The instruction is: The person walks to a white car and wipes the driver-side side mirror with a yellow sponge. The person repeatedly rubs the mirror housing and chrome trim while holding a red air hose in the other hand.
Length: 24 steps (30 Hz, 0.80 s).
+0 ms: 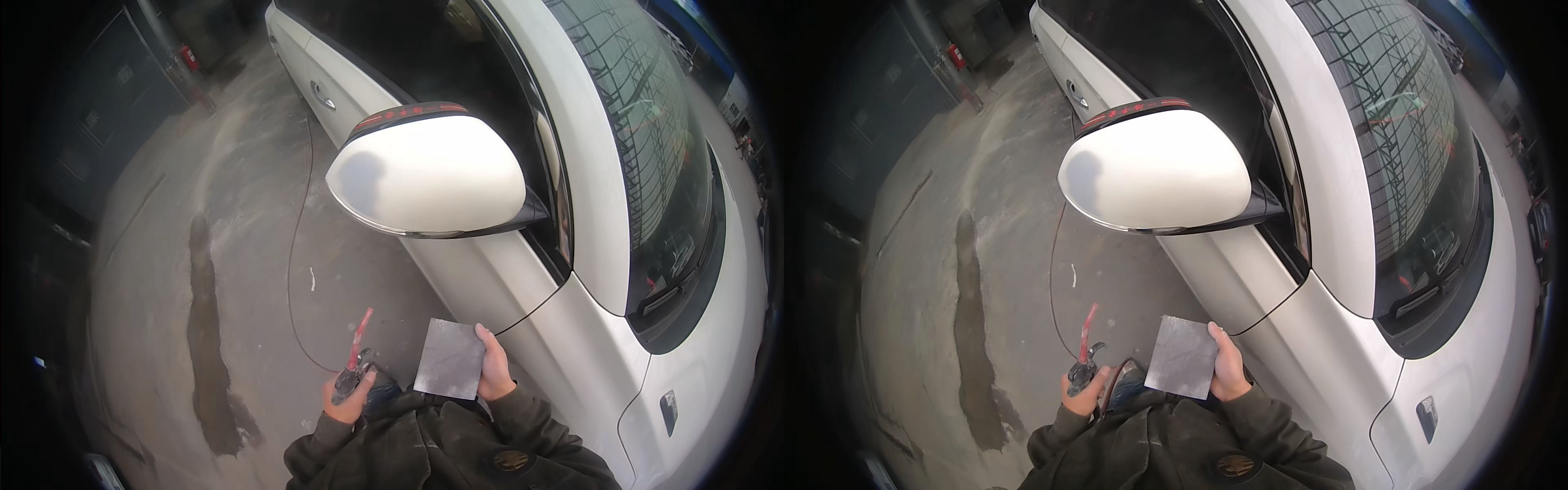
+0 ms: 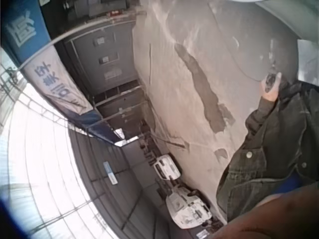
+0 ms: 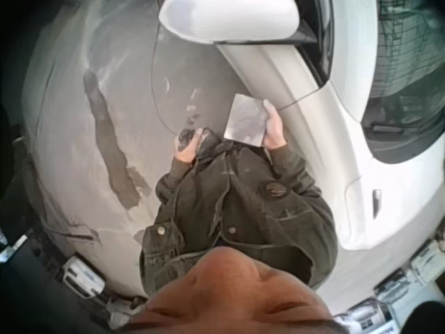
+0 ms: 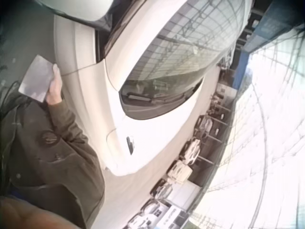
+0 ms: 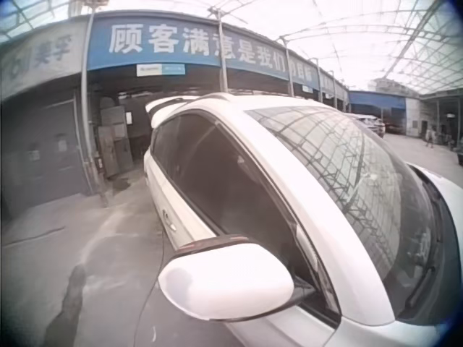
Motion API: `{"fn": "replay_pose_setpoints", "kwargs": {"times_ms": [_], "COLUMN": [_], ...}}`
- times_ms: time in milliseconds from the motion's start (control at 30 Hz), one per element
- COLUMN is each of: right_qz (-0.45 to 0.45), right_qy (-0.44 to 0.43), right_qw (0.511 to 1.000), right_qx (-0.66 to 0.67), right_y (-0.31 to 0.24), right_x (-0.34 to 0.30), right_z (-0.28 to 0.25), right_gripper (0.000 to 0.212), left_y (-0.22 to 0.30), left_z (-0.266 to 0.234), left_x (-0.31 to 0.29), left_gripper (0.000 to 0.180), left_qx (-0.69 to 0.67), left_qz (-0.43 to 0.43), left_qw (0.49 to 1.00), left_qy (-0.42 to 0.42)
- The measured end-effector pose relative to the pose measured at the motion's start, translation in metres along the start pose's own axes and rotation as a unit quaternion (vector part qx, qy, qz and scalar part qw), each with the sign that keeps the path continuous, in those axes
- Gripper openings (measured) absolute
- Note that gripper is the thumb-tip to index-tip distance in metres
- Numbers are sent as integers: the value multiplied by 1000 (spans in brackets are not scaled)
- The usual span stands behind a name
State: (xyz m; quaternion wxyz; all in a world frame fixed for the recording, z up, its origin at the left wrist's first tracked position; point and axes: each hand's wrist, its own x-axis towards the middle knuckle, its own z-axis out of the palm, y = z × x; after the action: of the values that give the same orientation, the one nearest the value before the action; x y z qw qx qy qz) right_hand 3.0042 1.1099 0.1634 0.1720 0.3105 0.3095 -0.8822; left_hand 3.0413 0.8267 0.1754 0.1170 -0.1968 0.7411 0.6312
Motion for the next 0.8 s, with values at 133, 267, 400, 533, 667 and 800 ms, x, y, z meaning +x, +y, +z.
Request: {"fn": "replay_pose_setpoints", "kwargs": {"times_ms": [133,267,400,533,667,800], "right_qz": [27,3,-49,-80,-80,-93], "right_qy": [-31,-56,-109,-139,-75,17], "right_qw": [998,983,952,888,912,966], "right_qx": [-43,-177,-283,-432,-396,-239], "right_y": [14,37,47,35,17,-24], "right_x": [5,19,16,3,6,-1], "right_z": [11,10,37,73,79,109], "right_gripper": [43,43,37,40,31,24], "left_y": [-10,-9,-13,-23,-20,-18], "left_z": [-6,11,13,0,-4,-7], "left_x": [-5,-3,12,34,55,72], "left_gripper": [19,20,30,33,29,24], "left_qx": [-30,-114,-118,-120,-132,-203], "left_qz": [52,52,105,110,110,100], "left_qw": [998,990,986,982,979,967], "left_qy": [-31,-59,-59,-97,-113,-116]}}
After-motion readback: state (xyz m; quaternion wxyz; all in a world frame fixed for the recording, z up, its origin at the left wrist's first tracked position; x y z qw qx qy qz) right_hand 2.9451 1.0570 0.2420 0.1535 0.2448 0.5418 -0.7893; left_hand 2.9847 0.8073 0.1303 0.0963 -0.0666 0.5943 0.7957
